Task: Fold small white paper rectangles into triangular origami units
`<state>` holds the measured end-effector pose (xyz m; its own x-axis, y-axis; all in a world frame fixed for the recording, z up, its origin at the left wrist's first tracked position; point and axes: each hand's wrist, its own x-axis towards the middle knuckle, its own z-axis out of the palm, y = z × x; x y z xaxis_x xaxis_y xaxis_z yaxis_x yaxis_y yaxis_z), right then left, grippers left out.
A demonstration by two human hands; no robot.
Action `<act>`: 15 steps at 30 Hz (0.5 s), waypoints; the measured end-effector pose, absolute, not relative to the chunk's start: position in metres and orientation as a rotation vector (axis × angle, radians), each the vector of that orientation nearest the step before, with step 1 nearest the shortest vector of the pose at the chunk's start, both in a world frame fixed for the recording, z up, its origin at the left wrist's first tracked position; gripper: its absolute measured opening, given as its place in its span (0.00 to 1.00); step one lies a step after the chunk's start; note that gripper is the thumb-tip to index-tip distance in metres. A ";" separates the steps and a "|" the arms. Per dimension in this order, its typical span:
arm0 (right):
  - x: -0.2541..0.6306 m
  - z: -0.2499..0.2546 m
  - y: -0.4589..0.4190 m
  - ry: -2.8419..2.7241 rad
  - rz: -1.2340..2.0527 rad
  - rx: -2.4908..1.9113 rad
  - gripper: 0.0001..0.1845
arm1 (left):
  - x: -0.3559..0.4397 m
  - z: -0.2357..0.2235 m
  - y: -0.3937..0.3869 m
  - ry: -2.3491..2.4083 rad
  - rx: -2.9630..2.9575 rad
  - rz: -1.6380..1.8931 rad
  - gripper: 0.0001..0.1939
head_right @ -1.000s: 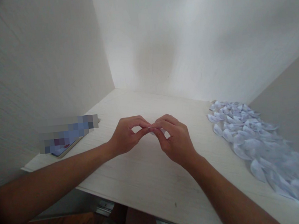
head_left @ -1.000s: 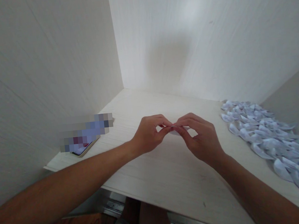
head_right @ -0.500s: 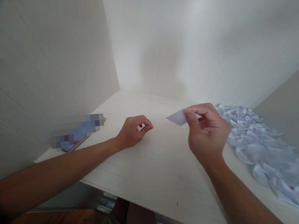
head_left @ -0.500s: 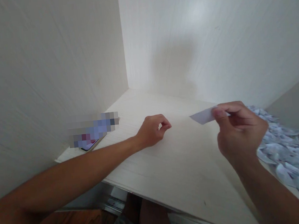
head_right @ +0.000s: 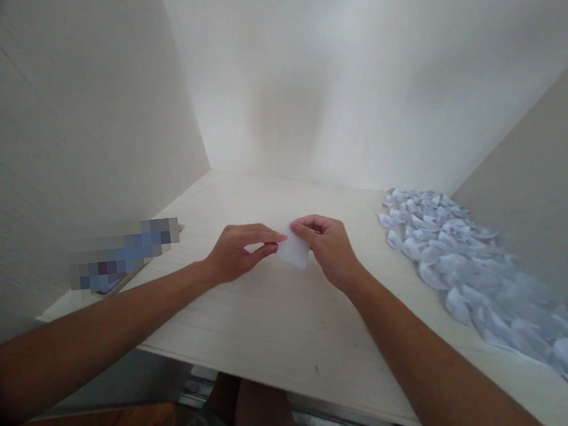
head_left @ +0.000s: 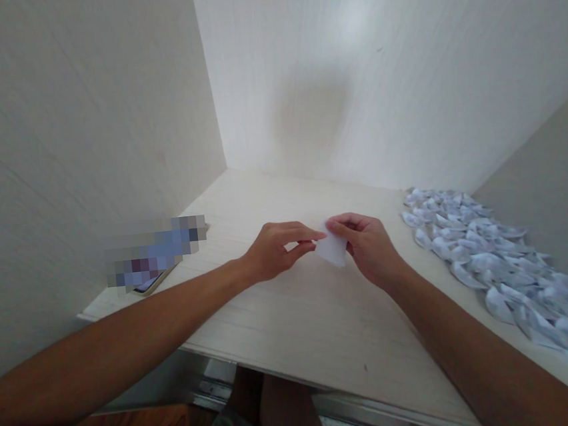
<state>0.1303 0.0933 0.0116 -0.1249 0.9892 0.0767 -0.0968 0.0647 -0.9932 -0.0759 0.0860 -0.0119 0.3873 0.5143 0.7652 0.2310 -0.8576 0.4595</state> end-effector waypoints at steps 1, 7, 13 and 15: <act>0.130 0.011 0.093 -1.268 1.308 -1.018 0.16 | -0.076 -0.011 0.085 0.637 2.383 1.462 0.10; 0.129 0.010 0.093 -1.280 1.391 -0.935 0.18 | -0.077 -0.010 0.085 0.620 2.383 1.474 0.07; 0.136 0.013 0.098 -1.381 1.306 -0.767 0.13 | -0.081 -0.008 0.090 0.714 2.304 1.764 0.06; 0.138 0.014 0.097 -1.565 1.159 -0.753 0.12 | -0.081 -0.007 0.090 0.734 2.296 1.791 0.07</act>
<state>0.1375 0.0969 0.0136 -0.3000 0.8865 0.3524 -0.0789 0.3451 -0.9352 -0.0815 0.0904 -0.0066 0.1729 0.4541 0.8740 0.2897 -0.8716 0.3955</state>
